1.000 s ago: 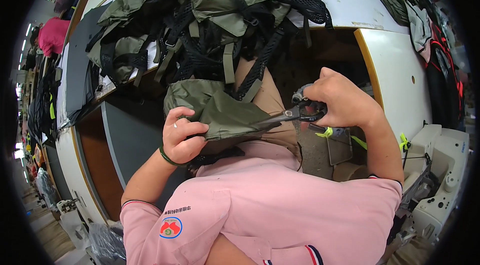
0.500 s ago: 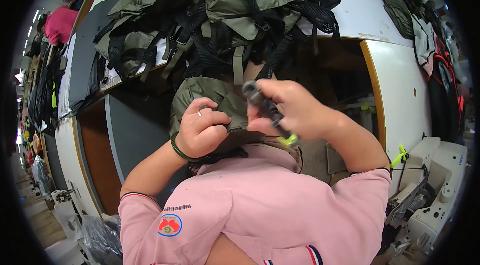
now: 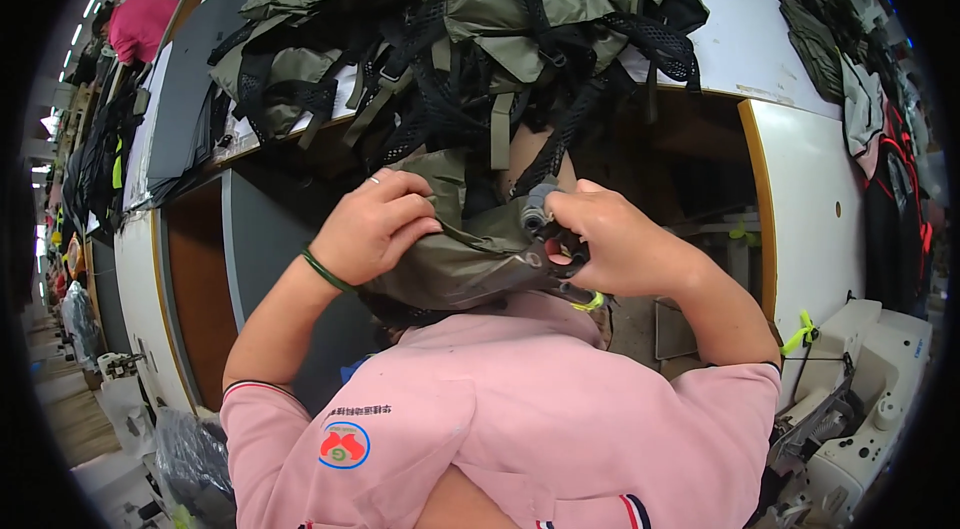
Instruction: Trim excess material and threads from green fabric vest components using scissors.
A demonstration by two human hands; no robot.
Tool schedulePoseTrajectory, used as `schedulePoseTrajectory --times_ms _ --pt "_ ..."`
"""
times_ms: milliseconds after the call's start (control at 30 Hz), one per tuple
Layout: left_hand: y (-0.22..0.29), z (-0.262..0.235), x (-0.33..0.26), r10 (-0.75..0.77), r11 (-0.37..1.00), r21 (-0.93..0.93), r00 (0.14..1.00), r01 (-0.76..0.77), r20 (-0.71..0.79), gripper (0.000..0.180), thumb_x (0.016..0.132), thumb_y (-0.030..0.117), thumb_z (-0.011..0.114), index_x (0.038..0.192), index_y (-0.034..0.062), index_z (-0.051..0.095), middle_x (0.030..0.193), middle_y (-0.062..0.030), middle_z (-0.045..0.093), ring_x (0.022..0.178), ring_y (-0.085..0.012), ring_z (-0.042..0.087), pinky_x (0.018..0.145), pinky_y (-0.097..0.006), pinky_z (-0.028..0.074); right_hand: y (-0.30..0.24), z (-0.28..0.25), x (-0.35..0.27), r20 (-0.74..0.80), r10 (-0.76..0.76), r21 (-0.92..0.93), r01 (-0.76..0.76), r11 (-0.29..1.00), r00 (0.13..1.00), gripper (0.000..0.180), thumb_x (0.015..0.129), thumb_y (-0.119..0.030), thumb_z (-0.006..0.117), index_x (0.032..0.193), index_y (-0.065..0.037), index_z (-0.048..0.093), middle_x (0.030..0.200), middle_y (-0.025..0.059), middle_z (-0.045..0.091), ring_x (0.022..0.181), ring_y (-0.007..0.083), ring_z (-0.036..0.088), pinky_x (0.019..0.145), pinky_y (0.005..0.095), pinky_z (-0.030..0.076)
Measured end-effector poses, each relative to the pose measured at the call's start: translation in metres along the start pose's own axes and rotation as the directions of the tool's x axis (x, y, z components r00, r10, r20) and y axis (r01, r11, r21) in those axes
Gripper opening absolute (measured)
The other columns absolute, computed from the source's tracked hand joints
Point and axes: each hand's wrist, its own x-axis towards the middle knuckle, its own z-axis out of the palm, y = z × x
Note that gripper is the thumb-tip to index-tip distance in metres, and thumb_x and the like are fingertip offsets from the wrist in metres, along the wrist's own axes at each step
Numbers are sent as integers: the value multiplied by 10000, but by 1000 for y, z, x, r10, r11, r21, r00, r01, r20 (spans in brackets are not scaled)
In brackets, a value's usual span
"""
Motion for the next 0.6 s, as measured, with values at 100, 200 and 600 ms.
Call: schedulePoseTrajectory --times_ms 100,200,600 --pt "-5 -14 -4 -82 996 -10 990 84 110 129 810 132 743 898 61 682 971 -77 633 877 -287 629 754 -378 527 9 0 -3 -3 -40 -10 40 999 999 289 688 -60 762 788 -55 491 721 69 582 730 271 461 662 369 409" --pt "0 -27 -6 -115 992 -19 963 124 242 148 801 132 749 924 74 691 943 -67 633 877 -283 630 747 -376 525 9 0 -5 -4 -63 -33 63 997 998 293 682 -49 763 789 -51 490 706 81 551 712 269 439 646 376 398" --pt "34 -27 -22 461 857 338 872 -388 -167 212 661 48 744 805 117 605 799 -8 562 692 -191 536 665 -351 430 18 5 -14 -56 -24 -30 23 999 998 240 689 -43 743 788 -62 525 696 69 509 679 266 404 622 361 375"
